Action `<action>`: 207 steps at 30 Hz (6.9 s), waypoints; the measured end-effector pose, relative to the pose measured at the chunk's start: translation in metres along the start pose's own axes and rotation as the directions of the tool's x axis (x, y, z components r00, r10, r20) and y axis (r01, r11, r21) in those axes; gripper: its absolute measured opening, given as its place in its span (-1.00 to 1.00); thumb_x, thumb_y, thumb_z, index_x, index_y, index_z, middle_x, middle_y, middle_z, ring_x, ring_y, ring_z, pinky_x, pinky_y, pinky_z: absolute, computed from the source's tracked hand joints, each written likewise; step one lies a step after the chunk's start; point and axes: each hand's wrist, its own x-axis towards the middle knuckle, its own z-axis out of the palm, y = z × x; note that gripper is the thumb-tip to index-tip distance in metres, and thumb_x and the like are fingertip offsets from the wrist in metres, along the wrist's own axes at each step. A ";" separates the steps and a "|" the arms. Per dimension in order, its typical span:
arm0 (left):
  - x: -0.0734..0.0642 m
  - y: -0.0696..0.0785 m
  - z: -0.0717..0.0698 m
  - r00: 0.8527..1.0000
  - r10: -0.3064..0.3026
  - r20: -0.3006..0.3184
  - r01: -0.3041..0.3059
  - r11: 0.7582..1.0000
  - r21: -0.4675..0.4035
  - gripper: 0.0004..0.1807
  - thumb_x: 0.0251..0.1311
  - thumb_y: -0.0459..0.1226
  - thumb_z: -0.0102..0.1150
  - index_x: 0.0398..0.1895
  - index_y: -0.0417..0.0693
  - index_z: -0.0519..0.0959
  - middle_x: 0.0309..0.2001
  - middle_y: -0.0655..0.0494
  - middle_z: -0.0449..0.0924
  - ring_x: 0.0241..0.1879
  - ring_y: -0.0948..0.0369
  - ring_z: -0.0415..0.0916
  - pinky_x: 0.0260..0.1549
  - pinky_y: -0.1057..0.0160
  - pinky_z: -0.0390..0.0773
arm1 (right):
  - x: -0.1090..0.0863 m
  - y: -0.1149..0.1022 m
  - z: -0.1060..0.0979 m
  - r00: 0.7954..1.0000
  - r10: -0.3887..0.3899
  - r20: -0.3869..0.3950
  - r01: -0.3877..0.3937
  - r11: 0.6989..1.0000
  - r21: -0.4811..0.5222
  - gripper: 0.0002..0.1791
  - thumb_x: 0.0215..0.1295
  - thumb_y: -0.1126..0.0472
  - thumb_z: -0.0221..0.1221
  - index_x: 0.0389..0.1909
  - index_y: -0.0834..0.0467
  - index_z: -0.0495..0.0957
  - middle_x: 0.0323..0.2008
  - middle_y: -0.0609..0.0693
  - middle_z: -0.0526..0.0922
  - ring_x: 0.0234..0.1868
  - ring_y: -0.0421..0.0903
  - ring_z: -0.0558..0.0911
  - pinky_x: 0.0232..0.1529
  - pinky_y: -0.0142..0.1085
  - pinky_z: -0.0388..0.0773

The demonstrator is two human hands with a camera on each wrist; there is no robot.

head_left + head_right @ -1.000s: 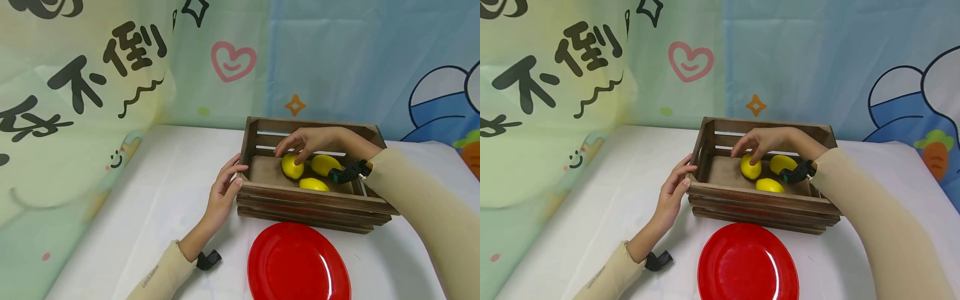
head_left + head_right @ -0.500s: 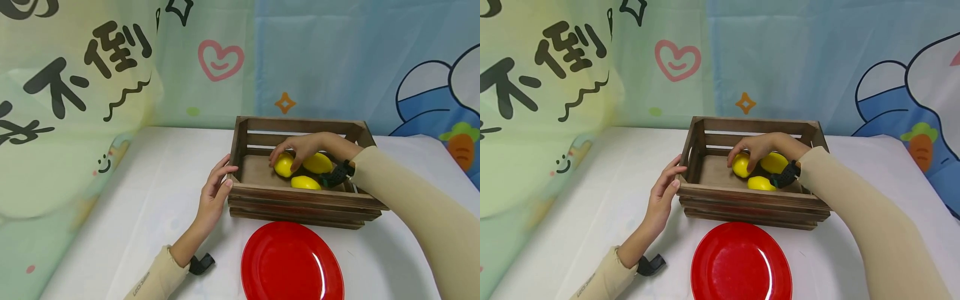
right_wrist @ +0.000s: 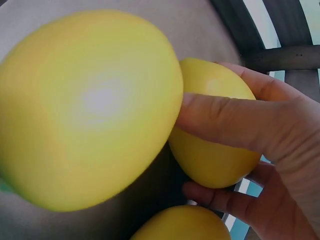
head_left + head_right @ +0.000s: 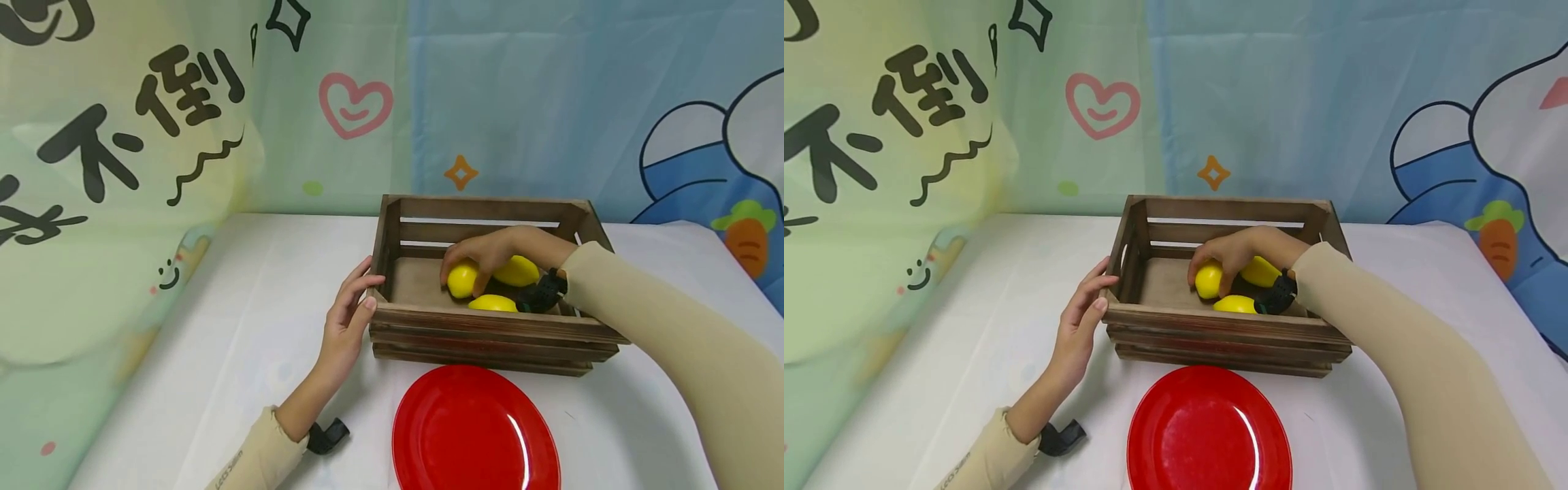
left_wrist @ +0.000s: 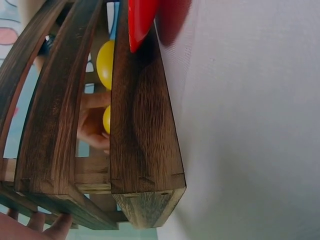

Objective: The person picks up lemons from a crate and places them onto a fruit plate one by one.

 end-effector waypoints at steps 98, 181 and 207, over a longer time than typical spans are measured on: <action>0.002 0.000 0.001 0.999 -0.042 -0.016 0.042 0.999 0.015 -0.66 0.45 -0.29 -0.11 0.20 -0.19 0.44 0.47 0.20 0.14 0.46 0.16 0.09 0.42 -0.12 -0.01 | -0.074 -0.174 0.058 0.885 -0.367 -0.287 0.389 0.921 0.023 -0.50 0.14 0.05 0.33 0.14 -0.08 0.50 0.00 -0.20 0.60 -0.08 -0.18 0.58 -0.21 -0.24 0.64; -0.002 -0.003 0.004 0.999 -0.033 -0.018 0.033 0.999 0.001 -0.65 0.44 -0.30 -0.12 0.19 -0.25 0.43 0.47 0.18 0.15 0.47 0.19 0.07 0.39 0.11 0.13 | -0.029 -0.152 0.187 0.867 -0.491 -0.089 0.496 0.866 0.058 -0.55 0.33 0.13 0.19 0.22 0.06 0.47 0.19 -0.10 0.50 0.23 -0.31 0.40 0.06 -0.54 0.45; -0.002 -0.003 0.004 0.999 -0.029 -0.015 0.029 1.000 -0.001 -0.65 0.45 -0.30 -0.12 0.20 -0.26 0.43 0.47 0.18 0.15 0.47 0.19 0.07 0.40 0.09 0.13 | -0.097 -0.173 0.122 0.696 -0.687 -0.211 0.678 0.725 -0.124 -0.68 0.26 0.25 0.26 0.03 0.05 0.54 0.07 -0.06 0.59 0.11 -0.22 0.55 0.04 -0.41 0.55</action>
